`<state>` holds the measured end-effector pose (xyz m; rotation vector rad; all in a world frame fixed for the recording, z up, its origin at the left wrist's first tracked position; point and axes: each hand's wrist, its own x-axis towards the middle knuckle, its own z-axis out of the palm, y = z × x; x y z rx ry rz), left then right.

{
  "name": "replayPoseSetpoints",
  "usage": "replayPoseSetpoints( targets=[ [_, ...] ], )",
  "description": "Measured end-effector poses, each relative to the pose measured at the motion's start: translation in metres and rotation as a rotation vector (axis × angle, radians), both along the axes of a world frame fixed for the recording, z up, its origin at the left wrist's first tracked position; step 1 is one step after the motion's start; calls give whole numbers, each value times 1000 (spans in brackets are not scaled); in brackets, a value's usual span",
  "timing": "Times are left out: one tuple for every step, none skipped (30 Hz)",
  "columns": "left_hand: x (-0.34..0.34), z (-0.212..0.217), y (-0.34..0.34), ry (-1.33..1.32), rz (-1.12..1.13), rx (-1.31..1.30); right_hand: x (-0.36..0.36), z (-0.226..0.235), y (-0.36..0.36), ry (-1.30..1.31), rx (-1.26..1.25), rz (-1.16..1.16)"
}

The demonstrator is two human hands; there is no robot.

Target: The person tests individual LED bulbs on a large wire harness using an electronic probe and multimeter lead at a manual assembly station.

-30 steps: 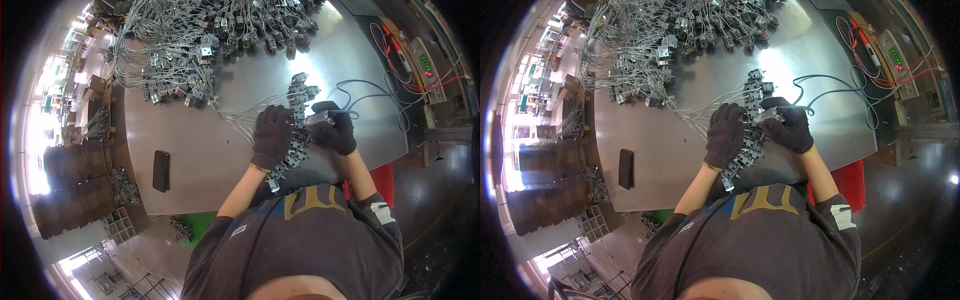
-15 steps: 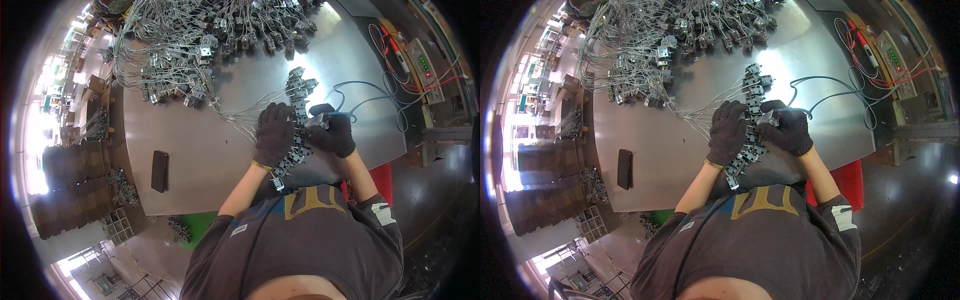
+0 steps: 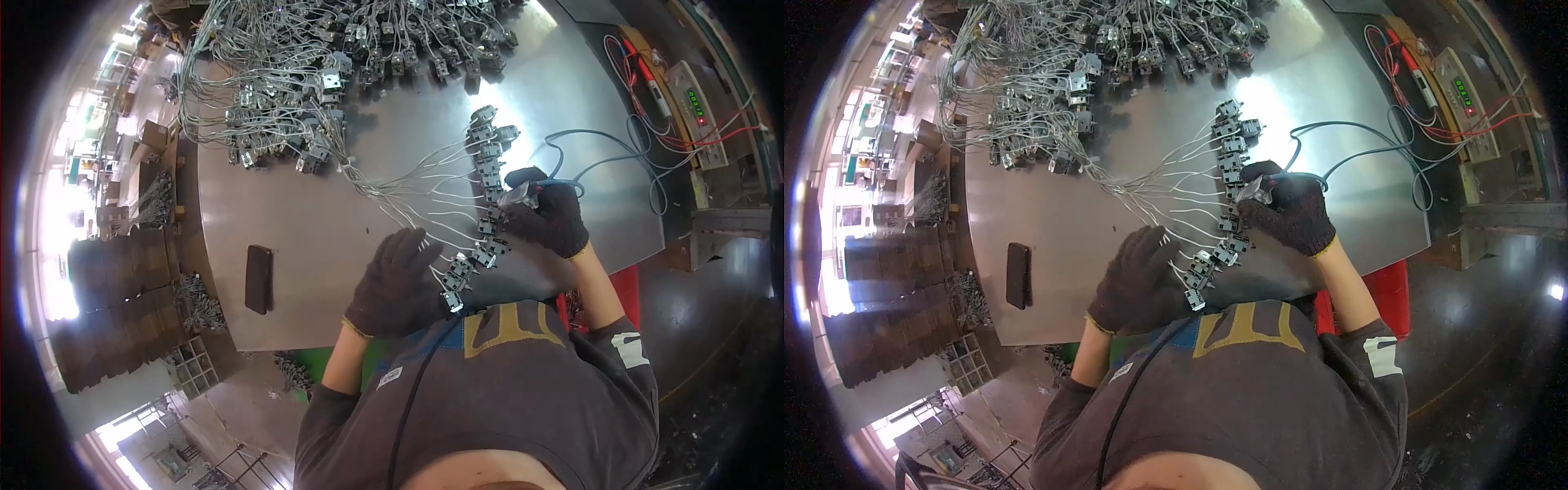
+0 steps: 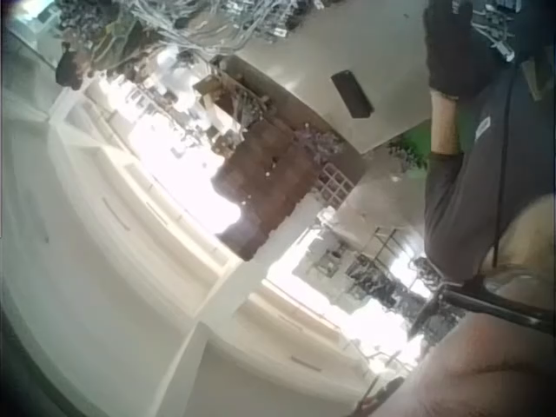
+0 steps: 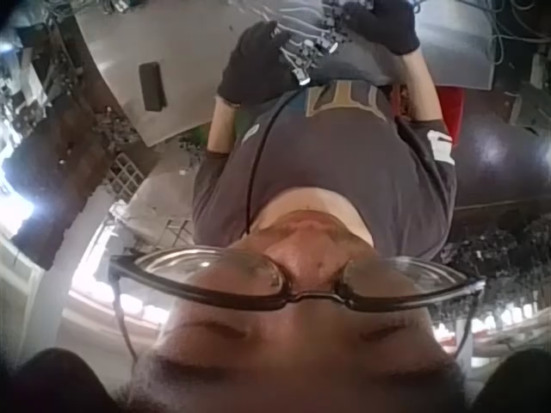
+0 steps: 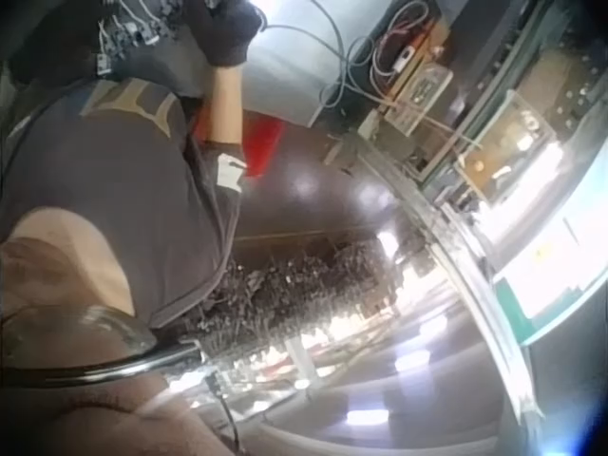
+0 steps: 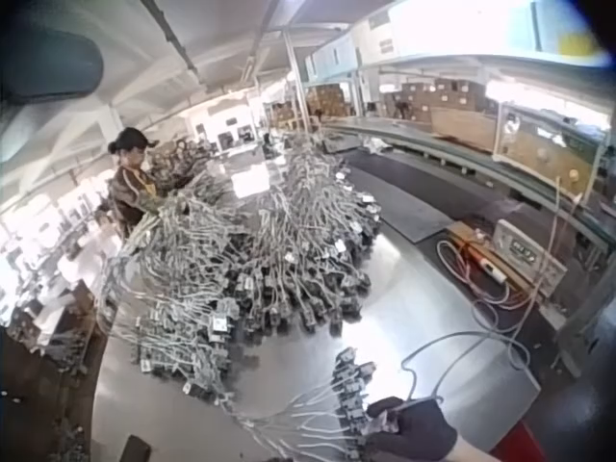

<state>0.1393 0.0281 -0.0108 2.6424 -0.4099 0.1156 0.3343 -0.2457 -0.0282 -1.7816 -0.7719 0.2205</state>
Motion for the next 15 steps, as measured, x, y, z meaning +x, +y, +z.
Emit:
replayPoseSetpoints(
  targets=[
    [-7,-8,-5,-3,-3,-1,-1,0,-1,-3,-1,-3],
    [-16,-16,-11,7,37,-67,-3,-3,-1,85,102,-4],
    [-20,-19,-14,22,76,-134,-6,-5,-2,176,203,-5],
    [-22,-22,-14,21,72,-137,-4,-4,-2,175,201,-10],
    [-22,-22,-14,55,54,-120,-2,-3,-3,93,162,34],
    [-25,-23,-16,91,41,-106,-2,-3,-4,13,121,83],
    [-26,-23,-16,92,45,-109,-3,-4,-7,14,118,87],
    [-27,-21,-16,92,51,-120,-4,-7,-11,135,46,138],
    [-26,-20,-15,91,56,-127,-4,-8,-12,254,-23,189],
    [-25,-23,-13,90,59,-127,-3,-7,-11,253,-24,192],
    [-25,-29,-11,54,54,-132,-2,-6,-8,225,-35,192],
    [-23,-30,-9,19,47,-136,-2,-6,-6,200,-47,190],
    [-21,-30,-9,19,48,-135,-3,-7,-4,199,-46,191],
    [-17,-27,-12,-44,68,-36,-3,-7,-2,173,-48,183],
    [-12,-26,-14,-108,87,64,-3,-8,0,147,-49,175]
  ],
)
